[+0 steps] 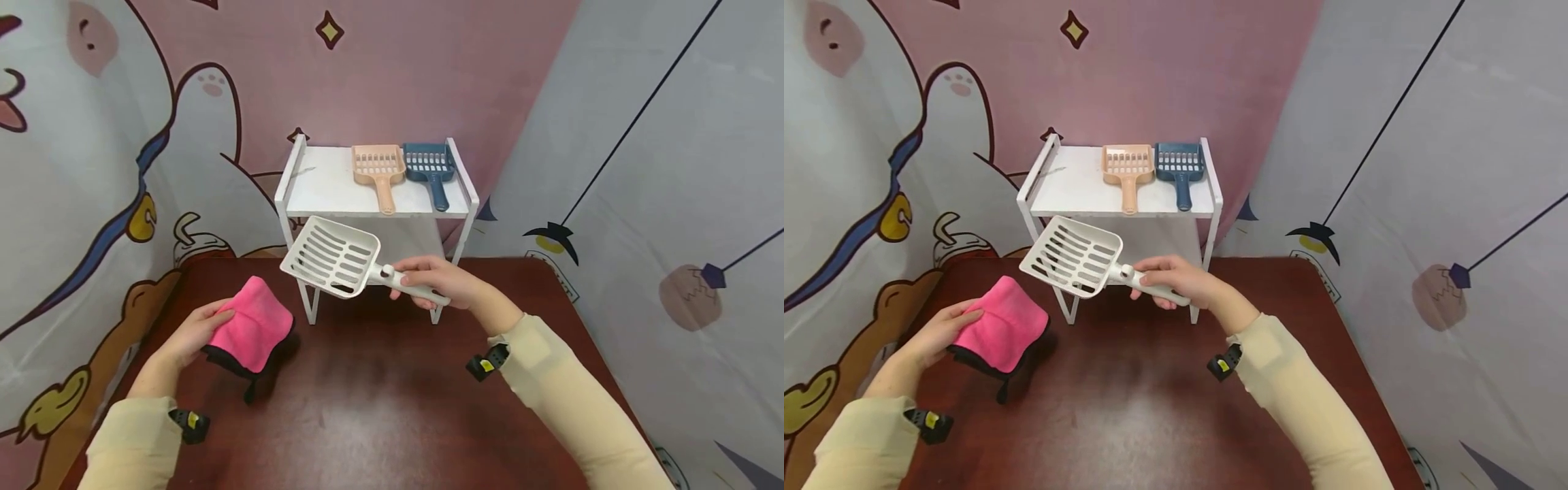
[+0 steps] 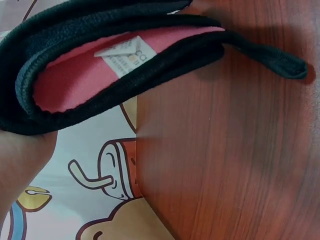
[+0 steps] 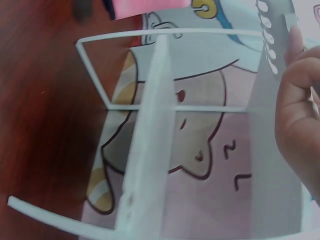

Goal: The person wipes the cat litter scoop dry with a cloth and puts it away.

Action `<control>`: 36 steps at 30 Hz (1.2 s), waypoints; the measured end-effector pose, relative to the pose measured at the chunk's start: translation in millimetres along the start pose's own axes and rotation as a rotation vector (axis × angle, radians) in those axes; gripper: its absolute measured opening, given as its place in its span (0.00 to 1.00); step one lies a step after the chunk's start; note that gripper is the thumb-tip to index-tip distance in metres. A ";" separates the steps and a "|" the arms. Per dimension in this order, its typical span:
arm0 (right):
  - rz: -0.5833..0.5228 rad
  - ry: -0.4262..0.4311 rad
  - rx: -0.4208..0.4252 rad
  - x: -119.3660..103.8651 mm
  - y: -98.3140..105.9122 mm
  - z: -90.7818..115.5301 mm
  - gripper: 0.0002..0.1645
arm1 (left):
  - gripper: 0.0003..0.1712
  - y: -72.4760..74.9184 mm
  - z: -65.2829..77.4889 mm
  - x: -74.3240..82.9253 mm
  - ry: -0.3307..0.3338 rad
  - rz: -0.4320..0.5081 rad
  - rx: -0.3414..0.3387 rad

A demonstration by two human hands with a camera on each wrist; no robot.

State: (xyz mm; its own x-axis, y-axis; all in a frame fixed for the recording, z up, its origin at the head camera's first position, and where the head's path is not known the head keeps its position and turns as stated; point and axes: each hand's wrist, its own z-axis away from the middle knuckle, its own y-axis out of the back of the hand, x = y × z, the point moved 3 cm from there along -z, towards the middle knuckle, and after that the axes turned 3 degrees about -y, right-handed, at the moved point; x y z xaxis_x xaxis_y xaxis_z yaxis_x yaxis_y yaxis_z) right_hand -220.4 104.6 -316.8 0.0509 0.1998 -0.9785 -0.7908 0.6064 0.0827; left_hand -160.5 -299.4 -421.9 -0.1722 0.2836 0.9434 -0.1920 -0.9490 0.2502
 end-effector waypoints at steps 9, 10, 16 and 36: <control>-0.104 0.037 0.115 -32.7 -12.0 -14.9 0.26 | 0.31 0.3 -1.0 -0.6 0.023 -0.031 0.004; -0.113 0.039 0.138 -35.3 -13.2 -16.6 0.26 | 0.31 0.3 -0.8 -0.7 0.026 -0.032 0.004; -0.175 0.064 0.233 -48.4 -21.6 -26.1 0.27 | 0.33 -0.1 -0.1 -2.1 0.052 -0.035 -0.001; -0.391 0.031 0.280 -67.4 -45.7 -50.5 0.26 | 0.32 -5.1 -3.5 -5.6 0.062 -0.031 -0.018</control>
State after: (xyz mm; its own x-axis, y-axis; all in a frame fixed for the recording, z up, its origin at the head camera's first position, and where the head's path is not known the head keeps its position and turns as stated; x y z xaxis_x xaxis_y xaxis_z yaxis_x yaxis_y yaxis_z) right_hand -218.5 24.6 -264.2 0.2899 -0.1047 -0.9513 -0.5209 0.8166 -0.2486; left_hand -161.9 -295.7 -429.3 -0.2255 0.3210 0.9198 -0.2152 -0.9372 0.2743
